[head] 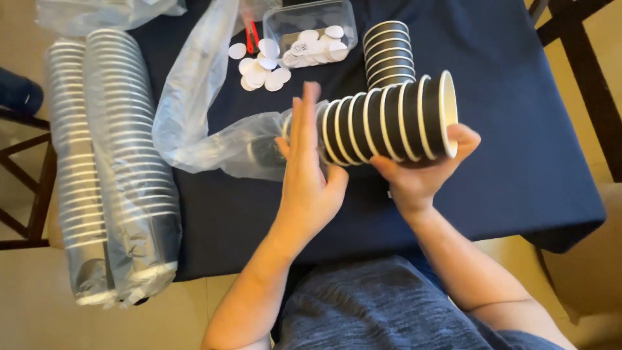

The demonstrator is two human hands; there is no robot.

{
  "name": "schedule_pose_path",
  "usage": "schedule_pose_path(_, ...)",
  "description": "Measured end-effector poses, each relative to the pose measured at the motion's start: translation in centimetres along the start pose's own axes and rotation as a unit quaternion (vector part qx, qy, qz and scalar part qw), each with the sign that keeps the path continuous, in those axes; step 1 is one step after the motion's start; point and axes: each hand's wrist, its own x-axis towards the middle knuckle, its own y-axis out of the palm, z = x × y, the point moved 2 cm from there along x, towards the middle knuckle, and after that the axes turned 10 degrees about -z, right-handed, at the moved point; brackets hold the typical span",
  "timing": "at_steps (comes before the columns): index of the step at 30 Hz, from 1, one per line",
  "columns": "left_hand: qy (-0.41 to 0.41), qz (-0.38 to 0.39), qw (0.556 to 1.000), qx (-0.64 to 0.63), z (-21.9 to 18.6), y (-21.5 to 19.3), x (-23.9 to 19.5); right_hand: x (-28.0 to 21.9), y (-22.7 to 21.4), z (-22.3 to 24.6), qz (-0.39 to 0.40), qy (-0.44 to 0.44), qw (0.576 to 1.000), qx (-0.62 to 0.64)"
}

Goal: Applying logo stickers to disposable coffee cups, stacking them, and placing the stack into a plastic sleeve.

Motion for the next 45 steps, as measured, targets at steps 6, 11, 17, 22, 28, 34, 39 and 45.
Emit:
schedule_pose_path(6, 0.125, 0.04, 0.99, 0.057, 2.3, -5.2, -0.2, 0.8, -0.1, -3.5, -0.042, 0.272, 0.933, 0.234)
schedule_pose_path(11, 0.305, 0.074, 0.864, 0.395, 5.7, -5.2, 1.9, 1.3, 0.5, -2.6, 0.0, 0.257, 0.937, 0.235)
schedule_pose_path(17, 0.304, -0.025, 0.912, 0.276, 7.0, -2.8, 2.4, 0.9, 1.4, -0.5, 0.027, 0.205, 0.963, 0.173)
schedule_pose_path(22, 0.316, -0.104, 0.901, 0.28, 8.0, -1.4, 2.3, 0.0, 1.3, -1.6, 0.05, 0.216, 0.963, 0.152)
schedule_pose_path(28, 0.266, -0.115, 0.917, 0.273, 8.9, -2.1, 1.3, 7.0, -1.3, -4.8, 0.24, 0.275, 0.931, -0.014)
schedule_pose_path(34, 0.225, -0.103, 0.927, 0.283, 9.2, -2.5, 0.5, 6.4, 0.4, -8.9, 0.38, 0.277, 0.79, -0.394)
schedule_pose_path(39, 0.242, -0.103, 0.921, 0.287, 9.1, -2.4, 0.2, 5.5, -1.0, -12.1, 0.356, 0.295, 0.84, -0.285)
schedule_pose_path(45, 0.227, -0.042, 0.909, 0.348, 10.3, -2.9, -0.4, 11.9, -6.0, -11.2, 0.098, 0.386, 0.897, -0.191)
